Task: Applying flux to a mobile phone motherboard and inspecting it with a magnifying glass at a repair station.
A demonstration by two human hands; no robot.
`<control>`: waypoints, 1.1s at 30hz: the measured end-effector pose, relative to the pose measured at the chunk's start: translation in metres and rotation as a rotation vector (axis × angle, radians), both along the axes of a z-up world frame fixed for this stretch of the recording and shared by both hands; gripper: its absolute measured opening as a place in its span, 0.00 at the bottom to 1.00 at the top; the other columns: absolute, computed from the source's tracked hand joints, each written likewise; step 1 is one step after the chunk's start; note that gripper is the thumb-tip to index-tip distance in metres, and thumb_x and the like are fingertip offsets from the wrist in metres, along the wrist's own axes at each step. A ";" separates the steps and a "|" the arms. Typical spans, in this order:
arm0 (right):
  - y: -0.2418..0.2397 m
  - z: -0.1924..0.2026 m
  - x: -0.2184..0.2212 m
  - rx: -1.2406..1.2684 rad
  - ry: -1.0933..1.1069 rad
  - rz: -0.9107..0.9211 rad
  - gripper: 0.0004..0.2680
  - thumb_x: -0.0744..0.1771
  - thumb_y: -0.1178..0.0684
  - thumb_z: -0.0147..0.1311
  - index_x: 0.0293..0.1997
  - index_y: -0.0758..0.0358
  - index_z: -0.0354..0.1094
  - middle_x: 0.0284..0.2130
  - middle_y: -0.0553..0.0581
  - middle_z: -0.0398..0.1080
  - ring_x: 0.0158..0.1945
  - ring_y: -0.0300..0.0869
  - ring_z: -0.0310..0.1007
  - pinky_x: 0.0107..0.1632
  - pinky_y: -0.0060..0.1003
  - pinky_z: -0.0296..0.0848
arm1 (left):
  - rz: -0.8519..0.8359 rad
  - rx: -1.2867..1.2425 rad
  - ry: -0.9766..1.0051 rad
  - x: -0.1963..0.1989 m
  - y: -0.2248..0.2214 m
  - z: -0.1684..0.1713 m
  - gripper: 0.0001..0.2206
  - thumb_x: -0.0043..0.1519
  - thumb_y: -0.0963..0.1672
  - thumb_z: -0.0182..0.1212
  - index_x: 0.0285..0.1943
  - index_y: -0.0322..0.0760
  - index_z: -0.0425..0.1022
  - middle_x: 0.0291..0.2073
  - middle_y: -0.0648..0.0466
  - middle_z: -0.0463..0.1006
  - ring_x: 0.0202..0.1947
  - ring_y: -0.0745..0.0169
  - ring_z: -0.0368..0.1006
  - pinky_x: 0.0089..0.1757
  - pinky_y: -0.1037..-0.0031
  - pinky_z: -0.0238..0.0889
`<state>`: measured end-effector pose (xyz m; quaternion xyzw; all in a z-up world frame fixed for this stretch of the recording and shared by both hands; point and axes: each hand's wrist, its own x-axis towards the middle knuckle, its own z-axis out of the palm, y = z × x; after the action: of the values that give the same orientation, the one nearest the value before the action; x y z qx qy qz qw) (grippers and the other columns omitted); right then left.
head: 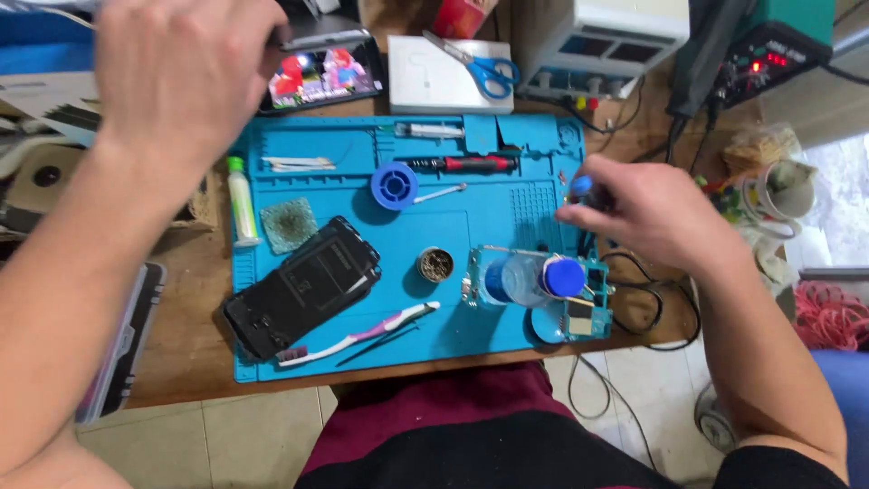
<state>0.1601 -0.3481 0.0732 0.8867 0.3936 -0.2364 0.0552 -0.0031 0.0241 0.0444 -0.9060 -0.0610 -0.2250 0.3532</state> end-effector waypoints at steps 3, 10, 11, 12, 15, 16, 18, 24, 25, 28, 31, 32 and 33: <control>0.015 -0.019 0.012 0.075 0.002 0.236 0.12 0.64 0.40 0.54 0.43 0.55 0.62 0.28 0.51 0.74 0.30 0.44 0.75 0.31 0.39 0.76 | -0.123 -0.026 -0.091 0.005 -0.001 0.003 0.09 0.77 0.44 0.52 0.45 0.60 0.75 0.28 0.72 0.75 0.27 0.80 0.72 0.31 0.86 0.57; 0.053 -0.020 0.008 0.024 0.042 0.281 0.17 0.62 0.38 0.54 0.51 0.52 0.63 0.36 0.63 0.77 0.42 0.59 0.77 0.46 0.58 0.73 | -0.192 0.014 -0.178 0.011 -0.001 -0.027 0.04 0.59 0.46 0.57 0.35 0.55 0.67 0.25 0.64 0.64 0.27 0.65 0.64 0.32 0.69 0.55; 0.056 -0.018 0.009 0.030 0.103 0.284 0.16 0.63 0.37 0.54 0.49 0.52 0.63 0.36 0.62 0.77 0.42 0.59 0.76 0.46 0.58 0.73 | -0.204 -0.036 -0.146 0.011 -0.003 -0.030 0.03 0.57 0.46 0.57 0.36 0.55 0.68 0.24 0.64 0.64 0.27 0.65 0.65 0.32 0.69 0.56; 0.059 -0.018 0.011 0.037 0.164 0.288 0.16 0.63 0.36 0.53 0.48 0.51 0.64 0.36 0.61 0.77 0.42 0.59 0.75 0.46 0.59 0.73 | -0.216 -0.086 -0.115 0.011 -0.004 -0.035 0.03 0.56 0.46 0.56 0.37 0.54 0.68 0.24 0.64 0.65 0.27 0.65 0.65 0.33 0.69 0.57; 0.070 -0.018 0.020 0.066 0.127 0.259 0.11 0.64 0.34 0.52 0.43 0.40 0.64 0.31 0.44 0.76 0.40 0.49 0.76 0.42 0.49 0.75 | -0.247 -0.115 -0.113 0.008 -0.010 -0.038 0.01 0.60 0.45 0.53 0.38 0.51 0.70 0.24 0.64 0.65 0.26 0.63 0.67 0.33 0.70 0.58; 0.078 -0.015 0.022 0.075 0.120 0.266 0.11 0.64 0.34 0.52 0.43 0.40 0.64 0.31 0.44 0.76 0.40 0.49 0.76 0.42 0.49 0.75 | -0.242 -0.104 -0.117 0.008 -0.011 -0.030 0.01 0.60 0.45 0.53 0.38 0.51 0.70 0.24 0.64 0.65 0.26 0.63 0.67 0.33 0.70 0.58; 0.090 -0.011 0.024 0.389 -0.021 0.408 0.09 0.63 0.36 0.55 0.38 0.41 0.64 0.23 0.41 0.72 0.32 0.43 0.75 0.34 0.44 0.74 | -0.270 -0.097 -0.126 0.006 -0.015 -0.014 0.03 0.62 0.43 0.53 0.40 0.49 0.71 0.23 0.63 0.65 0.25 0.63 0.67 0.33 0.70 0.59; 0.147 -0.005 0.018 0.836 -0.185 0.659 0.12 0.62 0.45 0.61 0.42 0.53 0.64 0.22 0.46 0.68 0.27 0.43 0.72 0.31 0.37 0.73 | -0.195 -0.105 -0.085 0.007 -0.010 -0.011 0.03 0.64 0.44 0.53 0.43 0.50 0.71 0.23 0.63 0.66 0.27 0.64 0.69 0.34 0.72 0.61; 0.154 -0.009 0.022 0.837 -0.180 0.662 0.12 0.62 0.45 0.61 0.42 0.53 0.64 0.22 0.46 0.68 0.27 0.43 0.72 0.31 0.37 0.73 | -0.190 -0.106 -0.083 0.008 -0.010 -0.009 0.03 0.64 0.44 0.53 0.43 0.50 0.71 0.23 0.63 0.66 0.27 0.64 0.69 0.34 0.72 0.61; 0.175 -0.013 0.025 0.965 -0.316 0.649 0.18 0.60 0.43 0.65 0.45 0.56 0.61 0.24 0.47 0.67 0.29 0.44 0.72 0.33 0.39 0.72 | -0.206 -0.129 -0.113 0.009 -0.010 -0.003 0.02 0.62 0.44 0.55 0.41 0.50 0.71 0.22 0.64 0.65 0.25 0.65 0.67 0.32 0.73 0.59; 0.190 -0.005 0.017 1.043 -0.400 0.720 0.14 0.62 0.42 0.61 0.43 0.55 0.63 0.23 0.48 0.64 0.27 0.44 0.69 0.30 0.39 0.68 | -0.199 -0.158 -0.110 0.012 -0.012 0.006 0.01 0.62 0.44 0.56 0.40 0.50 0.70 0.22 0.63 0.65 0.25 0.64 0.67 0.31 0.74 0.59; 0.194 -0.006 0.016 1.031 -0.435 0.747 0.11 0.64 0.43 0.59 0.40 0.54 0.64 0.22 0.47 0.63 0.27 0.43 0.69 0.30 0.38 0.67 | -0.198 -0.195 -0.108 0.012 -0.011 0.009 0.01 0.62 0.45 0.56 0.40 0.50 0.70 0.23 0.63 0.66 0.25 0.64 0.68 0.31 0.74 0.60; 0.198 -0.006 0.015 1.017 -0.470 0.777 0.08 0.65 0.43 0.56 0.37 0.52 0.64 0.21 0.46 0.62 0.27 0.42 0.69 0.30 0.36 0.66 | -0.196 -0.232 -0.108 0.012 -0.011 0.012 0.01 0.62 0.45 0.56 0.40 0.51 0.70 0.24 0.63 0.67 0.26 0.64 0.69 0.31 0.75 0.60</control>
<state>0.1747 -0.1497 0.0676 0.6244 0.7231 0.2140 -0.2035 0.0094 0.0131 0.0565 -0.9290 -0.0167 -0.2982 0.2187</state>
